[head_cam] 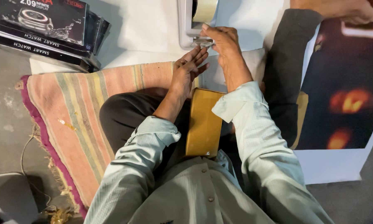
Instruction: The person sits cross-legged on a mat and repeatedly folds small cardboard boxes, then uses a tape dispenser to apply clear tape to seal the seams. The person handles multiple boxes one at a time, folding flaps and securing them with tape before setting them aside.
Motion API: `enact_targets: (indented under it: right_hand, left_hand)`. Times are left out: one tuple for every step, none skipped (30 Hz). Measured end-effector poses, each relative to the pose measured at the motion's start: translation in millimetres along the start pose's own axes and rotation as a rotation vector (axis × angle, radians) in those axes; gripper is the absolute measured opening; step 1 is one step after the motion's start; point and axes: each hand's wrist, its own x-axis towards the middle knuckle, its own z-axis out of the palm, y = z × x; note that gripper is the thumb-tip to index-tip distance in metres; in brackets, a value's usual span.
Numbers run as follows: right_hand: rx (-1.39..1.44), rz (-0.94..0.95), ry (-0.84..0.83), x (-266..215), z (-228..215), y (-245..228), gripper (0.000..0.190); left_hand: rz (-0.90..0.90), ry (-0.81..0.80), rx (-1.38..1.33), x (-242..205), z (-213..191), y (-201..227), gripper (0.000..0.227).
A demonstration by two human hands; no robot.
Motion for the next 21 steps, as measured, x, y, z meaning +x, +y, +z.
enact_targets:
  right_hand:
    - [-0.03, -0.016, 0.003, -0.9, -2.2, -3.0, 0.023]
    - [-0.01, -0.074, -0.024, -2.0, -3.7, -6.3, 0.022]
    - [0.01, -0.132, -0.052, -3.4, -4.3, -10.0, 0.021]
    - [0.03, -0.187, -0.081, -5.0, -5.0, -14.1, 0.019]
    - [0.006, -0.237, -0.053, -7.0, -5.8, -18.8, 0.019]
    - [-0.015, -0.288, -0.028, -8.7, -5.9, -24.8, 0.019]
    - [-0.036, -0.339, -0.004, -11.0, -5.9, -31.0, 0.019]
    - [-0.072, -0.339, -0.01, -14.5, -5.2, -36.0, 0.018]
    - [-0.108, -0.34, -0.017, -18.8, -5.8, -40.4, 0.017]
    - [-0.145, -0.342, -0.016, -24.7, -8.2, -43.2, 0.016]
    - [-0.155, -0.287, -0.004, -31.5, -9.1, -43.3, 0.015]
    - [-0.166, -0.231, 0.008, -38.3, -8.8, -41.4, 0.014]
    - [-0.177, -0.176, 0.02, -44.8, -8.6, -38.4, 0.013]
    - [-0.106, -0.156, -0.005, -53.1, -7.9, -32.2, 0.013]
    - [-0.035, -0.136, -0.03, -61.3, -7.5, -25.1, 0.013]
    - [0.038, -0.112, -0.052, -68.9, -7.4, -16.9, 0.013]
    - [0.063, -0.117, -0.055, -75.5, -6.8, -8.8, 0.013]
    - [0.09, -0.129, -0.058, -79.4, -4.8, -2.7, 0.013]
    - [0.117, -0.141, -0.06, -81.8, -2.8, 2.8, 0.013]
    - [0.111, -0.155, -0.041, -84.5, -0.5, 9.8, 0.017]
    - [0.104, -0.169, -0.021, -86.0, 2.3, 16.9, 0.02]
  left_hand:
    - [0.006, -0.009, 0.002, -0.1, -1.5, -0.8, 0.076]
    - [0.012, -0.018, 0.002, 0.8, -1.9, -2.2, 0.076]
    - [0.013, -0.024, -0.013, 2.4, -2.6, -3.5, 0.076]
    - [0.015, -0.029, -0.03, 3.8, -3.6, -5.0, 0.076]
    - [0.016, -0.033, -0.046, 5.3, -4.7, -6.5, 0.076]
    - [0.016, -0.038, -0.038, 6.4, -6.2, -7.1, 0.075]
    - [0.016, -0.044, -0.03, 7.4, -7.0, -7.9, 0.075]
    - [0.013, -0.052, -0.017, 8.0, -8.6, -7.3, 0.075]
    - [0.016, -0.049, -0.016, 7.8, -10.3, -6.6, 0.074]
    - [0.015, -0.053, -0.014, 8.7, -10.6, -6.7, 0.072]
    - [0.014, -0.056, -0.012, 9.7, -11.0, -6.9, 0.071]
    - [0.003, -0.047, -0.031, 10.8, -11.7, -7.7, 0.07]
    - [-0.009, -0.038, -0.049, 12.2, -12.9, -8.4, 0.069]
    - [-0.022, -0.021, -0.068, 10.4, -16.0, -9.4, 0.068]
    - [-0.016, -0.03, -0.088, 10.7, -18.5, -10.5, 0.069]
    - [-0.016, -0.037, -0.106, 11.9, -20.3, -12.3, 0.069]
    - [-0.015, -0.044, -0.124, 12.9, -21.2, -14.2, 0.07]
    - [-0.029, -0.035, -0.12, 16.2, -21.0, -13.1, 0.071]
    - [-0.043, -0.025, -0.117, 19.0, -20.5, -11.5, 0.071]
    - [-0.061, -0.014, -0.114, 19.0, -20.3, -11.2, 0.072]
    - [-0.063, -0.01, -0.093, 18.5, -20.6, -10.4, 0.072]
